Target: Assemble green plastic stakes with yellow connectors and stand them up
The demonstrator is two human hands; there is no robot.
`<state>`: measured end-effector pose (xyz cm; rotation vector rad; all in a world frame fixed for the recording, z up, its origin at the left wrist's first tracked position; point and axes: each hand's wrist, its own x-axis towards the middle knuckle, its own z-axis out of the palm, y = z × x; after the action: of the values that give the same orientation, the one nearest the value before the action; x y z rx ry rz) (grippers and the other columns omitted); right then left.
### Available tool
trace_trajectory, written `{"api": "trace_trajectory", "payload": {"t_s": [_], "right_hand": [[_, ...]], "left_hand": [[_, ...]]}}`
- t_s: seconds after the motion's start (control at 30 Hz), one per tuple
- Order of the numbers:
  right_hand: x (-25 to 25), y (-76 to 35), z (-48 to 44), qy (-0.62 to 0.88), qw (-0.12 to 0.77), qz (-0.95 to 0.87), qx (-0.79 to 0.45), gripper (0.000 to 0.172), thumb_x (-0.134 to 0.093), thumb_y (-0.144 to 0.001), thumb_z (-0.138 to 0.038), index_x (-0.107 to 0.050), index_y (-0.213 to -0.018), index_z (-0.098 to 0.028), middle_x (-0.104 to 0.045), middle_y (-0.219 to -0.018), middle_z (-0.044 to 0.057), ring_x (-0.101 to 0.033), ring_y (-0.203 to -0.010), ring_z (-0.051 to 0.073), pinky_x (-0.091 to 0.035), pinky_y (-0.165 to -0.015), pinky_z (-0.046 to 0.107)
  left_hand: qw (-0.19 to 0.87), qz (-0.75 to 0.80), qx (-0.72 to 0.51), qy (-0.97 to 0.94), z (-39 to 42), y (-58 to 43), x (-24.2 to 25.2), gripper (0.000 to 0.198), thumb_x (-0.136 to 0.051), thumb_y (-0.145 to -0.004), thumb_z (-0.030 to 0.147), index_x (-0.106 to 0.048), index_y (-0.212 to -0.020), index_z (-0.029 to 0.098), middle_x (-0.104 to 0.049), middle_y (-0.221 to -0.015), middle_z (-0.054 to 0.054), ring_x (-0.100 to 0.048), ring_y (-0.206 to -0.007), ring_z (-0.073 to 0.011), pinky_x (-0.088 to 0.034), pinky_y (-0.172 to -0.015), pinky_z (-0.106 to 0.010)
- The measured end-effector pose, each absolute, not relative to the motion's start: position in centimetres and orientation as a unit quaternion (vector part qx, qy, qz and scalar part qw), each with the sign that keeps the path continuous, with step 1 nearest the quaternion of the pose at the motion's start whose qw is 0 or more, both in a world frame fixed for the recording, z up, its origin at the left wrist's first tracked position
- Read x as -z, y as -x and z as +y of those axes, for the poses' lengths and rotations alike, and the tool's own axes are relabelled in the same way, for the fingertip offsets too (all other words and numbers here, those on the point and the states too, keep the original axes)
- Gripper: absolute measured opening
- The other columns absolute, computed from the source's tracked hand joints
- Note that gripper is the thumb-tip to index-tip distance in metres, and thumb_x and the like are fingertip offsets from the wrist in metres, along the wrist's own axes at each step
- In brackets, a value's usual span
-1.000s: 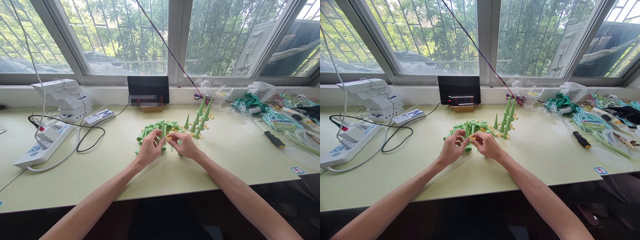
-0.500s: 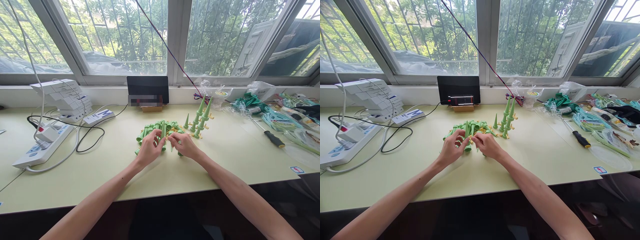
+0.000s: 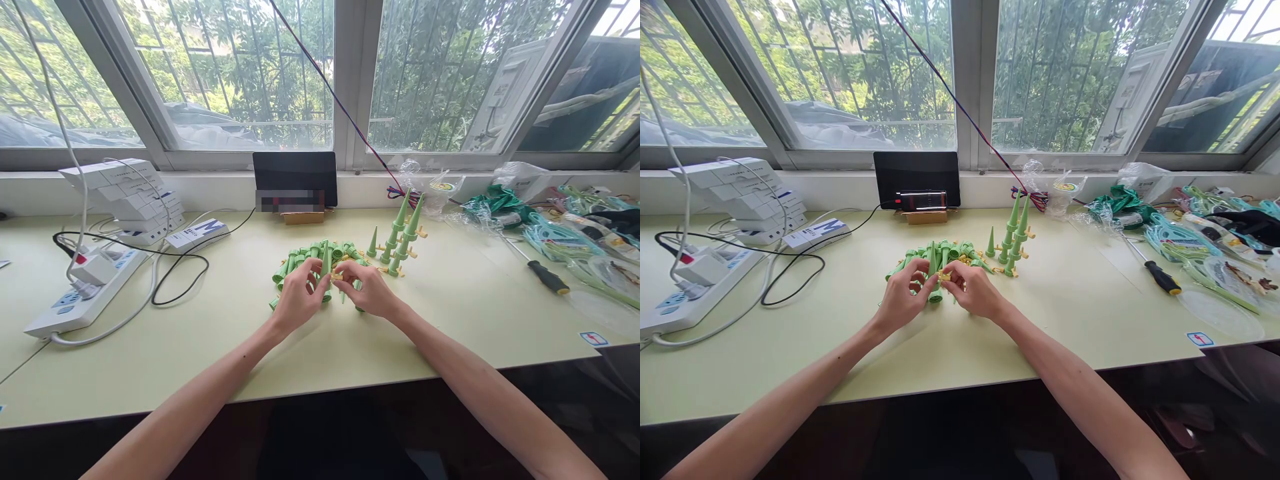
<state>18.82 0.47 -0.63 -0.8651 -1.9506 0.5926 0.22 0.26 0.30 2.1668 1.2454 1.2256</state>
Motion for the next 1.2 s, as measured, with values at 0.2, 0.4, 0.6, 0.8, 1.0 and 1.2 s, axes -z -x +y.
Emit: {"api": "trace_trajectory", "payload": {"t_s": [0.2,0.4,0.6,0.8,1.0,1.2], "right_hand": [[0.28,-18.81,0.19,0.362,0.420,-0.787,-0.270,0.021,-0.046,-0.098,-0.037,-0.055,-0.090,-0.020,-0.063,-0.065,-0.002,-0.050,-0.049,0.010,-0.043,-0.053,0.024],[0.29,-18.78,0.38,0.370,0.418,-0.791,-0.248,0.026,-0.045,-0.098,-0.038,-0.058,-0.085,-0.019,-0.063,-0.066,-0.001,-0.051,-0.051,0.011,-0.042,-0.055,0.024],[0.39,-18.68,0.45,0.358,0.445,-0.790,-0.224,0.017,-0.056,-0.092,-0.036,-0.059,-0.091,-0.019,-0.061,-0.069,0.000,-0.053,-0.060,0.013,-0.045,-0.059,0.026],[0.33,-18.75,0.42,0.367,0.419,-0.792,-0.249,0.028,-0.048,-0.097,-0.041,-0.059,-0.084,-0.019,-0.063,-0.066,0.000,-0.050,-0.051,0.011,-0.041,-0.052,0.025],[0.41,-18.77,0.43,0.373,0.414,-0.792,-0.248,0.031,-0.047,-0.098,-0.041,-0.060,-0.081,-0.018,-0.062,-0.064,0.000,-0.049,-0.049,0.011,-0.041,-0.054,0.025],[0.39,-18.65,0.45,0.362,0.451,-0.785,-0.223,0.014,-0.059,-0.089,-0.032,-0.060,-0.090,-0.019,-0.062,-0.070,0.001,-0.055,-0.061,0.014,-0.045,-0.060,0.026]], "left_hand": [[0.179,0.440,-0.433,-0.766,0.19,-0.23,-0.34,0.017,-0.056,-0.090,0.035,-0.053,-0.099,0.021,-0.062,-0.090,-0.002,-0.056,-0.062,-0.0109,-0.047,-0.051,-0.022],[0.180,0.438,-0.431,-0.768,0.27,-0.24,-0.20,0.017,-0.056,-0.089,0.035,-0.053,-0.099,0.021,-0.062,-0.089,-0.002,-0.055,-0.061,-0.0105,-0.047,-0.050,-0.022],[0.173,0.438,-0.432,-0.770,0.24,-0.27,-0.27,0.016,-0.056,-0.089,0.034,-0.053,-0.098,0.021,-0.062,-0.088,-0.002,-0.055,-0.061,-0.0104,-0.047,-0.051,-0.022],[0.173,0.436,-0.431,-0.771,0.22,-0.26,-0.19,0.017,-0.055,-0.090,0.036,-0.052,-0.097,0.021,-0.062,-0.088,-0.002,-0.056,-0.061,-0.0111,-0.047,-0.050,-0.023],[0.173,0.437,-0.434,-0.769,0.26,-0.27,-0.13,0.016,-0.056,-0.089,0.034,-0.052,-0.098,0.021,-0.062,-0.088,-0.002,-0.056,-0.061,-0.0107,-0.047,-0.050,-0.022],[0.177,0.438,-0.432,-0.768,0.28,-0.28,-0.18,0.016,-0.056,-0.089,0.034,-0.052,-0.097,0.021,-0.062,-0.089,-0.001,-0.055,-0.060,-0.0102,-0.047,-0.051,-0.022]]}}
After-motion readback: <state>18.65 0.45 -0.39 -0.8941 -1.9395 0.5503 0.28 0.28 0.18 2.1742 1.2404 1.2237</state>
